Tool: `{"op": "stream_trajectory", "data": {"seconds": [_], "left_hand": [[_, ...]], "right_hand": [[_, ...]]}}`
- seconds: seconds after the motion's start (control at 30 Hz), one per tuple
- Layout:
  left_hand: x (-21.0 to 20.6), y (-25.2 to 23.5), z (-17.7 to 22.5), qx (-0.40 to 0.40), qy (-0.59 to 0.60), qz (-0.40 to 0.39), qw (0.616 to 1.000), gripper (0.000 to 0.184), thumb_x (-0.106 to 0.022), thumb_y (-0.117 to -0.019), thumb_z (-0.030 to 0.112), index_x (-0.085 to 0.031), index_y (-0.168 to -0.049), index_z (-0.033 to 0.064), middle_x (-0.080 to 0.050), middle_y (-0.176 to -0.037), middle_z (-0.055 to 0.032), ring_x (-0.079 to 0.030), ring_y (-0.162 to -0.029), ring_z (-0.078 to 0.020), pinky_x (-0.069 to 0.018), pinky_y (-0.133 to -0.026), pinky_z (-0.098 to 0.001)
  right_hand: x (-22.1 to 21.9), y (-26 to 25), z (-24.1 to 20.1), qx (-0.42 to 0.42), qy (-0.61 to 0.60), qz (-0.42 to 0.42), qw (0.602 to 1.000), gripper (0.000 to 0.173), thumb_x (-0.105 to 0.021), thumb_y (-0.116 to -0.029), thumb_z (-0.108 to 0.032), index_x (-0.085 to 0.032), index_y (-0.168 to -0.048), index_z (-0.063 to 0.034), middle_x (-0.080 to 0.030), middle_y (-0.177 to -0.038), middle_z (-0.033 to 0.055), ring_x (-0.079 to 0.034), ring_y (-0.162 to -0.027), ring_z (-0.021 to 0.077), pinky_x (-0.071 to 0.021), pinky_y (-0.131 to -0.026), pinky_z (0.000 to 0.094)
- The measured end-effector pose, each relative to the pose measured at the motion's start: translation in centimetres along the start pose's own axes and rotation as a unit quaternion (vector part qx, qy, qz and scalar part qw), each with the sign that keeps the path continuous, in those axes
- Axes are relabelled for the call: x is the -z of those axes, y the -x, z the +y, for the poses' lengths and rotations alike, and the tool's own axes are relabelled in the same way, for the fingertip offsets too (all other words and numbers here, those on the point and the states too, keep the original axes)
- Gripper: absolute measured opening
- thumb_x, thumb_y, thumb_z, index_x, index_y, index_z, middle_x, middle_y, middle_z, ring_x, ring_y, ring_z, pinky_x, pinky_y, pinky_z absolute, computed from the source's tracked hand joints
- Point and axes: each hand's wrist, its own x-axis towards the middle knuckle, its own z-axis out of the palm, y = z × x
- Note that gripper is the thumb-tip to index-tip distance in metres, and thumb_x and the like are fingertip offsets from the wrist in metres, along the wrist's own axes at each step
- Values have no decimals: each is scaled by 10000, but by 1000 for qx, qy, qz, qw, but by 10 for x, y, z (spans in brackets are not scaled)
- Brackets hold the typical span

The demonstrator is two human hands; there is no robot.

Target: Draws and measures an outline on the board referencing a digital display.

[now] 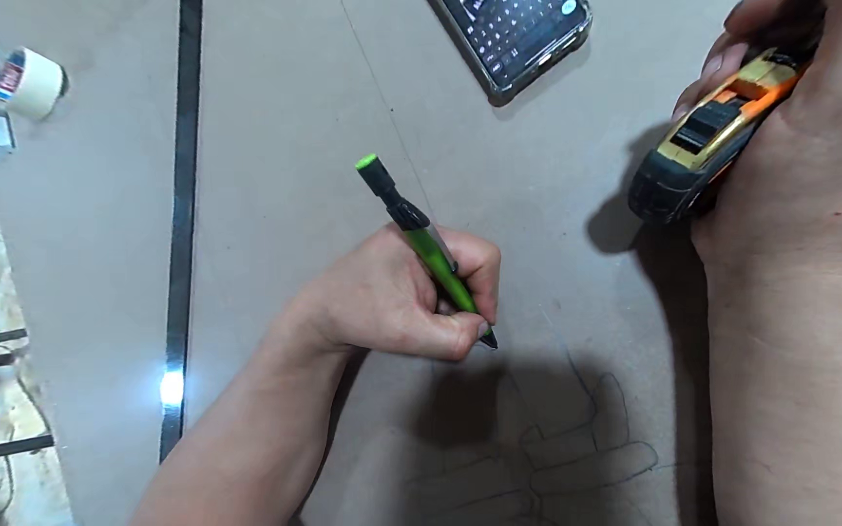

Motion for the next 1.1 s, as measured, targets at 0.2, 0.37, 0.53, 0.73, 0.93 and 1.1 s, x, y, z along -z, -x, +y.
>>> {"op": "stream_trajectory", "data": {"seconds": [0.2, 0.37, 0.53, 0.73, 0.93, 1.1], "left_hand": [[-9, -2, -4, -26, -19, 108, 994, 84, -729, -854, 103, -659, -895, 81, -704, -826, -22, -675, -713, -101, -571, -601, -236], [-1, -1, -2, -18, -9, 26, 999, 44, -710, -826, 85, -672, -849, 86, -699, -776, -17, -670, -678, -106, -569, -577, -248], [0, -2, -1, -6, -17, 5, 1000, 31, -705, -821, 93, -675, -827, 102, -688, -755, -5, -641, -630, -85, -527, -515, -223], [-11, -3, -4, -19, -16, 144, 989, 96, -755, -881, 118, -689, -933, 71, -733, -871, -42, -686, -692, -107, -583, -573, -235], [-7, -3, -5, -31, -26, 101, 994, 59, -738, -849, 96, -693, -884, 78, -722, -816, -17, -687, -709, -100, -588, -619, -239], [-16, -3, -3, -10, -6, 172, 985, 95, -757, -884, 87, -699, -951, 54, -740, -866, -55, -688, -654, -117, -588, -537, -239]], "right_hand": [[3, 0, 2, 21, 10, 5, 1000, 307, -475, -1029, -57, -625, -760, -63, -633, -693, 54, -663, -644, 186, -591, -613, 364], [3, -2, 2, 16, 11, -1, 1000, 310, -476, -1036, -70, -616, -759, -71, -637, -691, 56, -669, -641, 192, -596, -616, 366], [1, -1, 1, 24, 21, 7, 999, 315, -480, -1032, -58, -626, -754, -70, -643, -685, 51, -672, -633, 184, -598, -603, 357], [-3, 1, -11, 4, -20, 7, 1000, 363, -414, -1072, -69, -626, -778, -70, -655, -691, 22, -667, -627, 145, -601, -610, 317], [-4, 3, -12, -3, -21, 8, 1000, 365, -392, -1083, -86, -621, -799, -70, -655, -698, 21, -674, -635, 145, -608, -617, 319], [-4, 3, -12, -1, -19, 6, 1000, 362, -395, -1081, -82, -625, -802, -69, -655, -695, 18, -675, -637, 145, -608, -621, 318]]}}
